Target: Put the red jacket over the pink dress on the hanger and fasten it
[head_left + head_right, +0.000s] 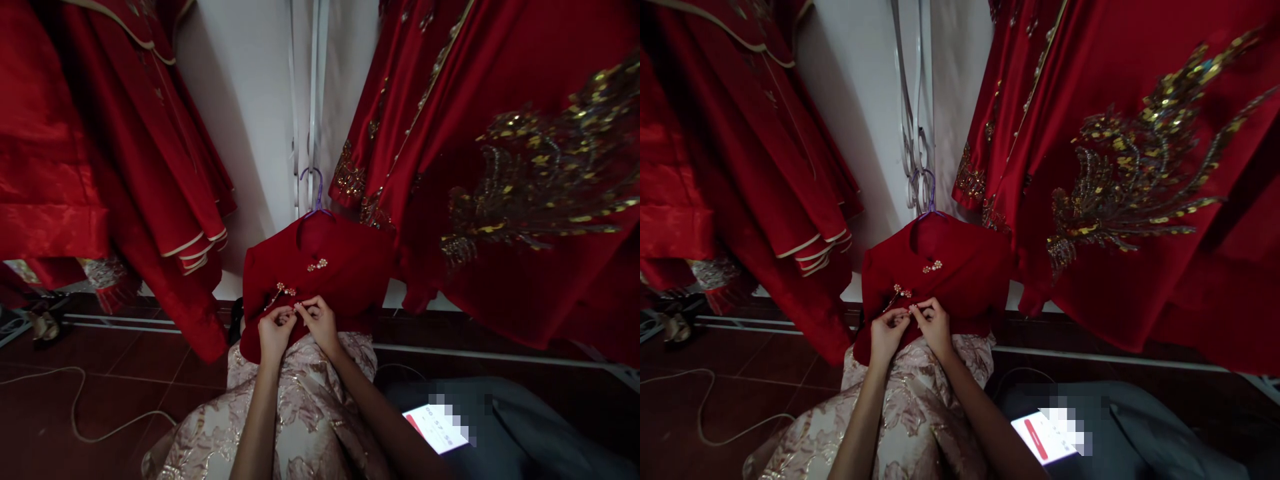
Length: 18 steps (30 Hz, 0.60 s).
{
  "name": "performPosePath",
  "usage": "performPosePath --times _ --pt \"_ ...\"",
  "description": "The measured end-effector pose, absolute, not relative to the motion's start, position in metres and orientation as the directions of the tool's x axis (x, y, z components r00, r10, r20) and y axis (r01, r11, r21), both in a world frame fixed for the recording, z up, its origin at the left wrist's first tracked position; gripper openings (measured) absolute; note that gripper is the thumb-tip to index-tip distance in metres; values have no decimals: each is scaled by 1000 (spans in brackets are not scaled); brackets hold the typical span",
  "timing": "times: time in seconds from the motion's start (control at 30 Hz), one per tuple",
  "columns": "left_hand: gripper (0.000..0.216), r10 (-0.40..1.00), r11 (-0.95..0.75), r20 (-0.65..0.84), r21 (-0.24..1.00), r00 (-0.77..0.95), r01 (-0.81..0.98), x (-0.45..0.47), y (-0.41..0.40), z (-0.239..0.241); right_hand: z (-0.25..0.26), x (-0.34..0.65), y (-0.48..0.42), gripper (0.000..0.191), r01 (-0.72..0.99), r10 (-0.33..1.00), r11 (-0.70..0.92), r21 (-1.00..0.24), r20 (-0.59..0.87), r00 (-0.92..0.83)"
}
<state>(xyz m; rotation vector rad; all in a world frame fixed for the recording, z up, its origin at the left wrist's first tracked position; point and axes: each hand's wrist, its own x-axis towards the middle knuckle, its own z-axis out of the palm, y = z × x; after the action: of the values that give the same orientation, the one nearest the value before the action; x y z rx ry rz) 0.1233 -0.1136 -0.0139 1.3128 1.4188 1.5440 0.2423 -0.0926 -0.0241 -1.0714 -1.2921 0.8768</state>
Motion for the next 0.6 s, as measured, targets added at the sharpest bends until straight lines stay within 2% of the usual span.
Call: performPosePath --times 0.2,0.4,0.5,0.6 --pt "18 933 -244 287 948 -218 204 122 -114 -14 -21 241 -96 22 59 931 348 -935 353 92" --pt "17 926 -229 248 969 -286 98 118 -115 -12 -26 240 -98 37 66 903 405 -912 410 129" --pt "16 920 -248 285 955 -268 163 118 -116 -12 -25 242 -101 32 54 892 425 -904 428 147" --pt "12 910 -267 328 932 -253 247 121 -117 -11 -21 245 -105 22 72 847 467 -882 469 252"
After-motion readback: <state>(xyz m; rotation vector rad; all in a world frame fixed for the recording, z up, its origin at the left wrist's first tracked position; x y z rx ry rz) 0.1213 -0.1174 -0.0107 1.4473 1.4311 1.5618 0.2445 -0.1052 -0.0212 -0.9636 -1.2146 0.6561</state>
